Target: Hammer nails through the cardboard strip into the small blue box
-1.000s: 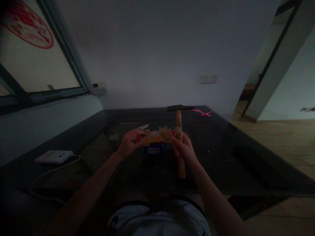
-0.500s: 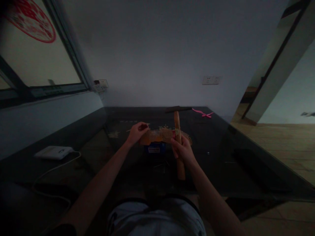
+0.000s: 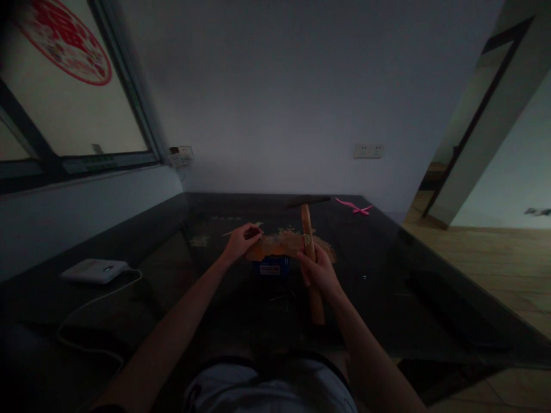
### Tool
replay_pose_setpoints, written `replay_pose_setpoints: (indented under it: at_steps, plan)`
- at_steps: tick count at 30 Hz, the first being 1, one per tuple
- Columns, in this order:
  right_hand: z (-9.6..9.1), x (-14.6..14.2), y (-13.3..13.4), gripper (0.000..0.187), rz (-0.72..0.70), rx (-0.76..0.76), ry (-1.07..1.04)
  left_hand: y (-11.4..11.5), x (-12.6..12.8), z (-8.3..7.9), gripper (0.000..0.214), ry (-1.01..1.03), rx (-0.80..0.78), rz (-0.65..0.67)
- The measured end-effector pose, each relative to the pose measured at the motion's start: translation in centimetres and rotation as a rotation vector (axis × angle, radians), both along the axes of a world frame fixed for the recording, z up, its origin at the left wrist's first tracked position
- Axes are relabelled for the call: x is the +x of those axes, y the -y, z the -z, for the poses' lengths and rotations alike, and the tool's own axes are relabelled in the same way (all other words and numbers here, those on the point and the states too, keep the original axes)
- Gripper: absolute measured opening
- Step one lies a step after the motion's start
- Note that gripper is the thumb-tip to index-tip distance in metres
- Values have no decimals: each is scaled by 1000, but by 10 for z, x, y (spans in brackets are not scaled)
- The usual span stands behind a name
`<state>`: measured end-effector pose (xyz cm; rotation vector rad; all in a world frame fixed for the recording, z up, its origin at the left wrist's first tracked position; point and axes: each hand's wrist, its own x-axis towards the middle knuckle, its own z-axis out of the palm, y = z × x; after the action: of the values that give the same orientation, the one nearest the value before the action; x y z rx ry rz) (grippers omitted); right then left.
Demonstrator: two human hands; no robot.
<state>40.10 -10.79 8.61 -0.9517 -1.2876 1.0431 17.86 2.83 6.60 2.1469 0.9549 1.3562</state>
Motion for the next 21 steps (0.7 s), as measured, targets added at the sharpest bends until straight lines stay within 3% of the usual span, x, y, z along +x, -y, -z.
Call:
replay_pose_setpoints:
  at_steps: [6,13,21]
  plan:
    - [-40,3,6,30,-28,-85,366,0,0,1,10,-36,44,-32]
    - [-94,8,-1,24,-182,-100,755,5,2,-2,8,-20,19,-39]
    - [-119,-2,-6,9,-255,-181,1027,4,0,-2,8,-26,-18,-35]
